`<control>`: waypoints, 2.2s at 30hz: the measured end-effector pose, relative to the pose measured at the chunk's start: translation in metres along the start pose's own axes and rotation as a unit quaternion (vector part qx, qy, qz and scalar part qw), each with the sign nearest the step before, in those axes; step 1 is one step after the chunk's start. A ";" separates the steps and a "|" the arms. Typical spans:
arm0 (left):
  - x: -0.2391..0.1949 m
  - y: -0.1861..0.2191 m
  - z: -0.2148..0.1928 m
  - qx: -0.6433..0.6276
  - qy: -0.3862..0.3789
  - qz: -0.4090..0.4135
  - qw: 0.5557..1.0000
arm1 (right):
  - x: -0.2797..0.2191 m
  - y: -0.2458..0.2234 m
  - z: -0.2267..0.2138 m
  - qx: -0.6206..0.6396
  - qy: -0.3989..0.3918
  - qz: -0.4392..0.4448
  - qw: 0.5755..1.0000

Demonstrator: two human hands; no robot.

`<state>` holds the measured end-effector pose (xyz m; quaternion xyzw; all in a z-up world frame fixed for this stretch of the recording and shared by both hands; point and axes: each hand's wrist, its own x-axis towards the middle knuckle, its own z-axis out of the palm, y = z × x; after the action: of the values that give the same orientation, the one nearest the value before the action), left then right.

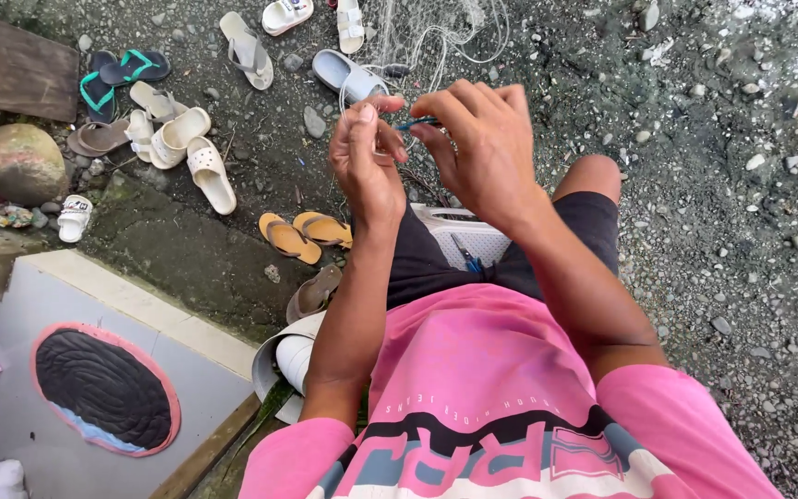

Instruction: Repairing a fishing net by threading and knotting line using a small blue tool.

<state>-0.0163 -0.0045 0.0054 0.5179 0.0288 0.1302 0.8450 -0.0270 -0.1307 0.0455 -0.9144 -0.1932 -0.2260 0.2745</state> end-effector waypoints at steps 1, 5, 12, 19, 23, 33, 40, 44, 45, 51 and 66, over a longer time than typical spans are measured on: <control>0.000 -0.001 0.001 0.002 0.002 -0.001 1.000 | -0.001 -0.001 0.006 0.002 -0.002 0.001 1.000; -0.001 -0.005 0.000 -0.040 0.001 -0.037 0.999 | -0.007 -0.003 0.021 0.171 0.053 0.075 0.981; 0.004 -0.014 -0.011 -0.134 -0.062 -0.144 0.979 | -0.015 -0.001 0.006 0.416 0.045 -0.035 0.908; 0.007 -0.021 -0.021 -0.154 -0.115 -0.100 0.976 | -0.013 0.015 -0.027 0.650 0.266 0.103 0.704; 0.014 -0.026 -0.025 -0.175 -0.141 -0.089 0.970 | -0.015 0.039 -0.035 0.465 0.169 0.074 0.866; 0.017 -0.043 -0.040 -0.205 -0.106 -0.138 0.963 | -0.026 0.061 -0.015 0.062 -0.077 -0.004 0.995; 0.017 -0.043 -0.049 -0.210 -0.082 -0.229 0.947 | -0.051 0.057 -0.004 0.137 -0.086 0.012 0.987; 0.015 -0.045 -0.041 -0.168 -0.061 -0.211 0.961 | -0.060 0.059 0.000 0.181 -0.073 0.024 0.980; 0.015 -0.047 -0.041 -0.158 -0.043 -0.192 0.968 | -0.060 0.058 0.000 0.198 -0.067 0.030 0.977; 0.014 -0.046 -0.037 -0.180 -0.064 -0.173 0.966 | -0.059 0.054 -0.005 0.331 -0.057 0.149 0.930; 0.006 0.007 -0.009 -0.095 -0.255 -0.033 0.962 | -0.038 0.012 -0.062 0.526 -0.194 0.115 0.820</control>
<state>-0.0135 0.0082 0.0076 0.4496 -0.1833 -0.0318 0.8736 -0.0718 -0.1852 0.0666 -0.6718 -0.2252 0.1253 0.6945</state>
